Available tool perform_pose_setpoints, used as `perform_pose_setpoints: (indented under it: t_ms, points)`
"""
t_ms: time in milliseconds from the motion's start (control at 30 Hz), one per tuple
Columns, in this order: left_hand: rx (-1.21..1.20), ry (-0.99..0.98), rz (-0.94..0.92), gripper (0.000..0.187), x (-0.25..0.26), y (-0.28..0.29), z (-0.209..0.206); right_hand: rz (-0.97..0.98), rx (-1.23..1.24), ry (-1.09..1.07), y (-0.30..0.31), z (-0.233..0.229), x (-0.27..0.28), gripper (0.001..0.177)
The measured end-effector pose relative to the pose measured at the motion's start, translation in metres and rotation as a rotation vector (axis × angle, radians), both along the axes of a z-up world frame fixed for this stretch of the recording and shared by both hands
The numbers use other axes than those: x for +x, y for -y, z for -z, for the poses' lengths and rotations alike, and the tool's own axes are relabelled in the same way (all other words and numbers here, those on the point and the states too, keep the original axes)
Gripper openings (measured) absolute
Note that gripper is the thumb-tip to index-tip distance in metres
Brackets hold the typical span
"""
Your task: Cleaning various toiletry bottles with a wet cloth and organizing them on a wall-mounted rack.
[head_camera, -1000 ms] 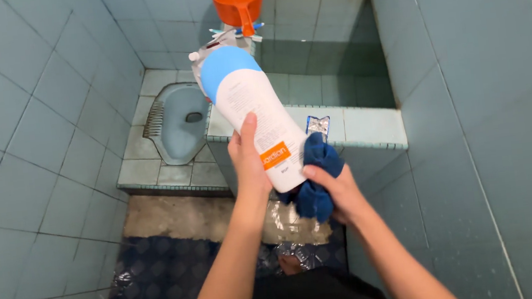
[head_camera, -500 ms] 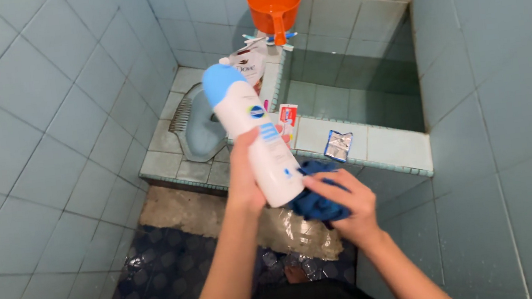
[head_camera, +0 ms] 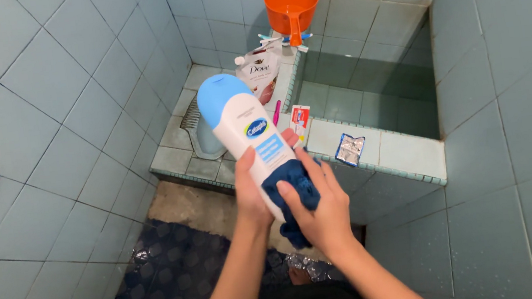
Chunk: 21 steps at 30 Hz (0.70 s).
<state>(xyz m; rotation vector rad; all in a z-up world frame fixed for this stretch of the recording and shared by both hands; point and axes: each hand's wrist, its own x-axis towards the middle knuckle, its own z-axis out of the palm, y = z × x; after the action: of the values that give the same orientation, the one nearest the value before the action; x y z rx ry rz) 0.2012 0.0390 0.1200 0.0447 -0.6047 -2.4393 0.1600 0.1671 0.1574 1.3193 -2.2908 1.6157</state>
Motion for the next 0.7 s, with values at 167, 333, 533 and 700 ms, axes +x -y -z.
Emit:
perform_pose_setpoints:
  t_ms: [167,333,533,700]
  points:
    - [-0.015,-0.045,-0.025,0.091,0.019,0.004,-0.006,0.058,-0.142,0.368,0.013,0.048,-0.038,0.028]
    - [-0.016,-0.158,0.017,0.096,0.026,0.006,-0.021,0.004,-0.326,0.706,-0.006,0.059,-0.078,0.031]
    - [-0.031,-0.138,0.065,0.098,0.017,0.004,-0.015,-0.464,-0.246,0.822,-0.022,0.013,-0.043,0.071]
    - [-0.017,-0.104,0.125,0.098,0.005,-0.004,-0.011,-0.273,-0.107,0.465,-0.017,0.022,-0.029,0.064]
